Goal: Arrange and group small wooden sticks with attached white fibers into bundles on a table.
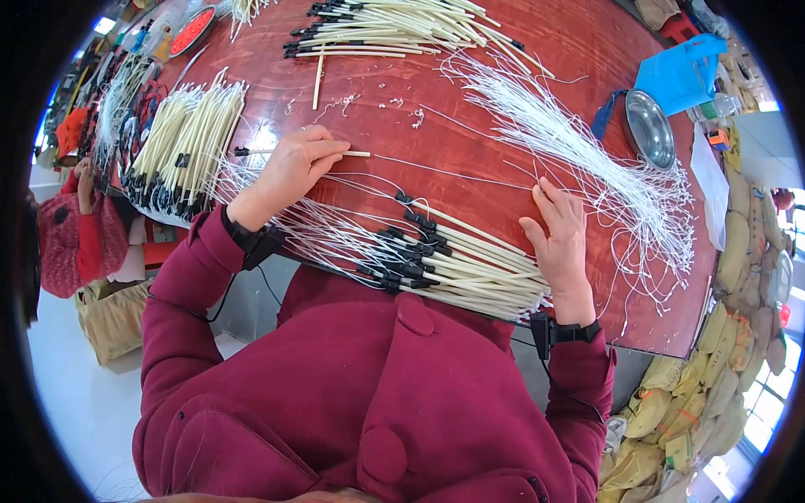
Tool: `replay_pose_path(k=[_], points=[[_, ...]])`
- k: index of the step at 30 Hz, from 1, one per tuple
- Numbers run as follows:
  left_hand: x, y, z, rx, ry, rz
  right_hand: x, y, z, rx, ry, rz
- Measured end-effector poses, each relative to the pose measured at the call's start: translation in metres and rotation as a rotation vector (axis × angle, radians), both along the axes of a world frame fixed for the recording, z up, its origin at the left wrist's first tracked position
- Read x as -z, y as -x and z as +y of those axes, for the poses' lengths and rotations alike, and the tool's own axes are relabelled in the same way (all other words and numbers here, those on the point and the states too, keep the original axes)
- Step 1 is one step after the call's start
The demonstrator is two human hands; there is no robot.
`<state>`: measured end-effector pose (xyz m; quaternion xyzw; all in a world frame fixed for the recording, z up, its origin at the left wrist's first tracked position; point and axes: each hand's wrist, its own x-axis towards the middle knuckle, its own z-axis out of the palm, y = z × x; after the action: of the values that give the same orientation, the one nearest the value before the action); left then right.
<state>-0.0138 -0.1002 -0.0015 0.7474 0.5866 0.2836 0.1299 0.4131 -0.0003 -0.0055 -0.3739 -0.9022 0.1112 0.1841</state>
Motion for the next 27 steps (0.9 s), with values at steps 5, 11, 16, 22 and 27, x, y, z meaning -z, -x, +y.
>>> replay_pose_path(k=[5,11,16,22,27], points=[[0.002,-0.002,0.002,0.0,0.013,-0.005,0.002,-0.001,0.0,0.014,0.009,0.017],[0.002,-0.004,0.003,0.0,0.021,-0.018,0.001,0.0,-0.001,0.007,-0.004,-0.003],[0.0,-0.007,0.005,0.004,0.041,-0.015,0.001,-0.001,-0.001,0.017,0.006,-0.011],[0.003,-0.02,0.013,0.048,-0.019,0.056,-0.006,0.001,0.0,0.0,0.034,-0.054],[0.01,-0.079,0.061,0.32,-0.119,0.338,-0.009,0.01,0.002,-0.101,-0.008,-0.132]])
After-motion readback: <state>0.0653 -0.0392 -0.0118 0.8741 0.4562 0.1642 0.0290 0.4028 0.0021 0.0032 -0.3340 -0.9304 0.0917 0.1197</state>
